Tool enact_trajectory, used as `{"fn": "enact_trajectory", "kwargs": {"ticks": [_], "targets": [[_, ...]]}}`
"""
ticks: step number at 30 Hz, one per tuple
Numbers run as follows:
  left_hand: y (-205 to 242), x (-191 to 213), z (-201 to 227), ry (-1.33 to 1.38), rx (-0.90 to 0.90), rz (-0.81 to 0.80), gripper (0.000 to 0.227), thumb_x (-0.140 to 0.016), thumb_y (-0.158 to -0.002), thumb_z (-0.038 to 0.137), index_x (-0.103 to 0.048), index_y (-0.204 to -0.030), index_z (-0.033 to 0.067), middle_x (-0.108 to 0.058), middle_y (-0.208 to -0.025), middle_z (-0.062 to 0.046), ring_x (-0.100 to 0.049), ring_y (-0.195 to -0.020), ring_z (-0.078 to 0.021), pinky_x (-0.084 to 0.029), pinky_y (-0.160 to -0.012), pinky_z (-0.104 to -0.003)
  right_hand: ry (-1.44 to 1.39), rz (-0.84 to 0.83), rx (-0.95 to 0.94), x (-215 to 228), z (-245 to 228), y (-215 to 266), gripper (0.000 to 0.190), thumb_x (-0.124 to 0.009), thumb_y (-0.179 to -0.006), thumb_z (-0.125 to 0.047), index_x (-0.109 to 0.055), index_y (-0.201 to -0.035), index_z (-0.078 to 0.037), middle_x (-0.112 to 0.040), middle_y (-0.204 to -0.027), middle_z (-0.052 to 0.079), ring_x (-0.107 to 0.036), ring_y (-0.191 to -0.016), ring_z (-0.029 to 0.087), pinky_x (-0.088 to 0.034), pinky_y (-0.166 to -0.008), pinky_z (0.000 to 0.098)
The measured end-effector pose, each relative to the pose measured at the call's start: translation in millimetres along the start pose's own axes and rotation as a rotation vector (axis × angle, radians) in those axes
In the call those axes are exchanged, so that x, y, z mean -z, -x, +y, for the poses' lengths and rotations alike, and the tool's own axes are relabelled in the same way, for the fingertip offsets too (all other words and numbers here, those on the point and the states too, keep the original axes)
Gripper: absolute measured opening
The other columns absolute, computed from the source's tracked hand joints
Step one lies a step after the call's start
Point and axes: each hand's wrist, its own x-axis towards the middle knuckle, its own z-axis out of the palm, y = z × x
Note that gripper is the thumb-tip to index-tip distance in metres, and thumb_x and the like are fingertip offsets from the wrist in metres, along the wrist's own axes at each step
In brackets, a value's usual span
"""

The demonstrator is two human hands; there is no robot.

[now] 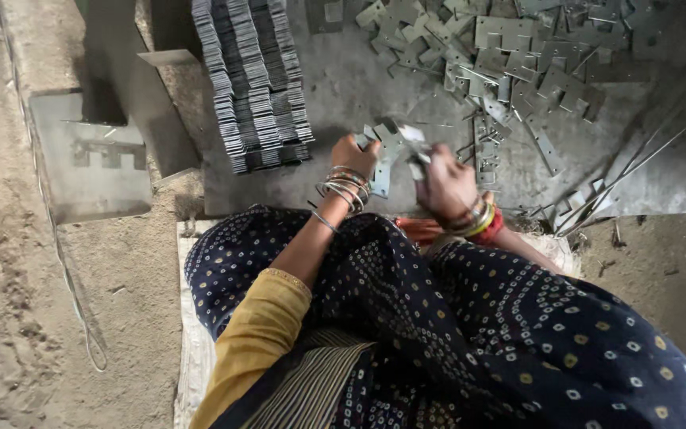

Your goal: The person sits on the floor and assembles small metal brackets by inserting pins into pre-drilled holes. They pick up brackets and pins from a pile, align them, and stack the assembled units into neat rows. The person occasionally wipes their hands with a cloth.

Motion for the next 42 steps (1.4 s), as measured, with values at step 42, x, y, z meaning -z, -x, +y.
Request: {"fn": "enact_trajectory", "kwargs": {"ticks": [42], "targets": [[19.5,47.1,64.7,-0.069,-0.065,0.03,0.037,-0.086,-0.067,0.032,-0.076,-0.088,0.0033,-0.075,-0.089,-0.021,-0.074,-0.088,-0.0371,-0.059,-0.082,-0.044,0.037,0.083,-0.086,-3.1,12.6,14.5,0.02,-0.061,-0.102,-0.021,-0.064,-0.115,-0.006,-0.07,-0.085,0.012,-0.058,-0.05,0.02,-0.045,-0.039,0.0366]]}}
